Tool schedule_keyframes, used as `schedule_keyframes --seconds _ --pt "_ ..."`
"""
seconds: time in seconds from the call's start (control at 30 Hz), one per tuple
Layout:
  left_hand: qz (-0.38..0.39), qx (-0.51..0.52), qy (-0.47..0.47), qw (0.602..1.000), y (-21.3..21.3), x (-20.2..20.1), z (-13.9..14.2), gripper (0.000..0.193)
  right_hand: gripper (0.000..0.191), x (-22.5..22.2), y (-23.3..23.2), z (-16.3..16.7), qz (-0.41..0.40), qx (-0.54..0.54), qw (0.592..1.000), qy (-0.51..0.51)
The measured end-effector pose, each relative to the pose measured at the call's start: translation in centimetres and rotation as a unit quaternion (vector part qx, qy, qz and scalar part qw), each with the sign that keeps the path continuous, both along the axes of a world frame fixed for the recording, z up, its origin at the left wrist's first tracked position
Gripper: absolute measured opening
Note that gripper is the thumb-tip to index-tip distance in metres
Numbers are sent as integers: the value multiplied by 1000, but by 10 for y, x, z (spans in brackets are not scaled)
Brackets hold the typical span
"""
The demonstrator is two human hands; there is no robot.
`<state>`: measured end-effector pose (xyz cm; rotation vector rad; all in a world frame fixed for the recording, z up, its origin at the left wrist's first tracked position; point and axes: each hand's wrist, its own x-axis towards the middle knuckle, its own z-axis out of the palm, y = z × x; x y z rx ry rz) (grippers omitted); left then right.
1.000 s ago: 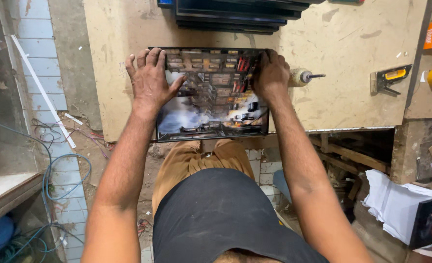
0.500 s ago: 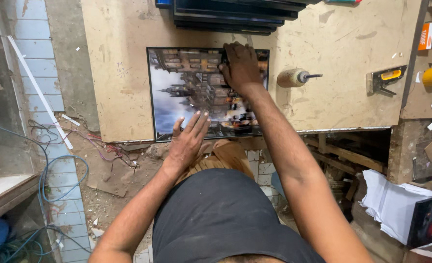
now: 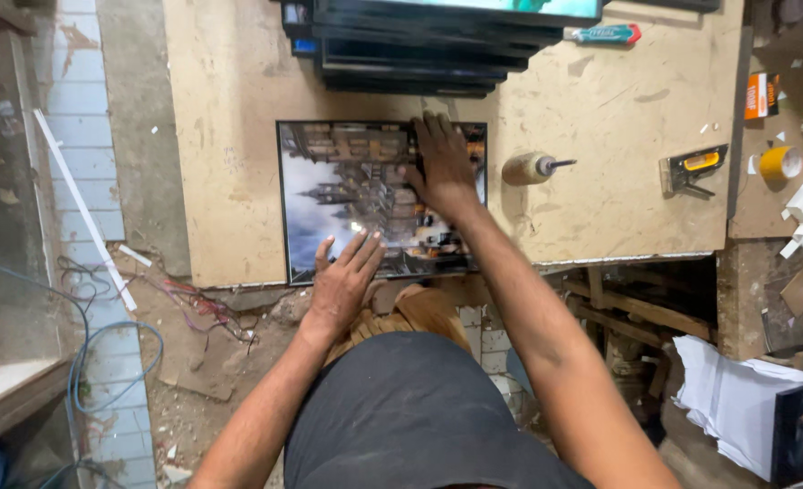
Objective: The person applies glue to the inner edge of a picture frame, places a printed image into the frame, and stacks the completed frame. They repeat this process with several different printed images and frames.
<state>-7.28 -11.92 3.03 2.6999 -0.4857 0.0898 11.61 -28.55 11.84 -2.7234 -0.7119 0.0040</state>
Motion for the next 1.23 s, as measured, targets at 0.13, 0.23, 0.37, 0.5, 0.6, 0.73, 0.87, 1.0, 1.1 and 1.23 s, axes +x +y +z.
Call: schedule_keyframes --seconds 0.13,0.23,0.37,0.5,0.6,0.73,0.87,1.0,1.1,1.23 --pt "105 -59 24 992 23 -9 9 84 73 -67 -43 -20 -168 70 983 29" --pt "260 -53 2 964 47 -27 9 90 81 -124 -86 -38 -263 50 963 -22" --pt "356 -227 162 892 62 -40 -5 85 78 -160 -125 -60 -403 192 876 181" --pt "399 -262 197 857 58 -41 -20 77 55 -159 -125 -79 -400 150 877 220" --pt "431 -428 225 762 78 -26 -22 70 38 -154 -127 -81 -383 387 801 248" --pt "421 -598 319 603 138 -39 3 55 36 -170 -144 -52 -355 475 677 436" --pt "360 -631 285 626 158 -69 47 53 37 -191 -136 -9 -307 494 689 433" --pt "279 -700 184 632 156 -68 94 56 32 -199 -127 33 -191 564 722 354" --pt "225 -720 96 649 150 -37 131 55 38 -175 -131 59 -170 588 744 270" --pt "144 -707 61 690 136 48 199 56 38 -110 -148 107 -158 636 737 166"
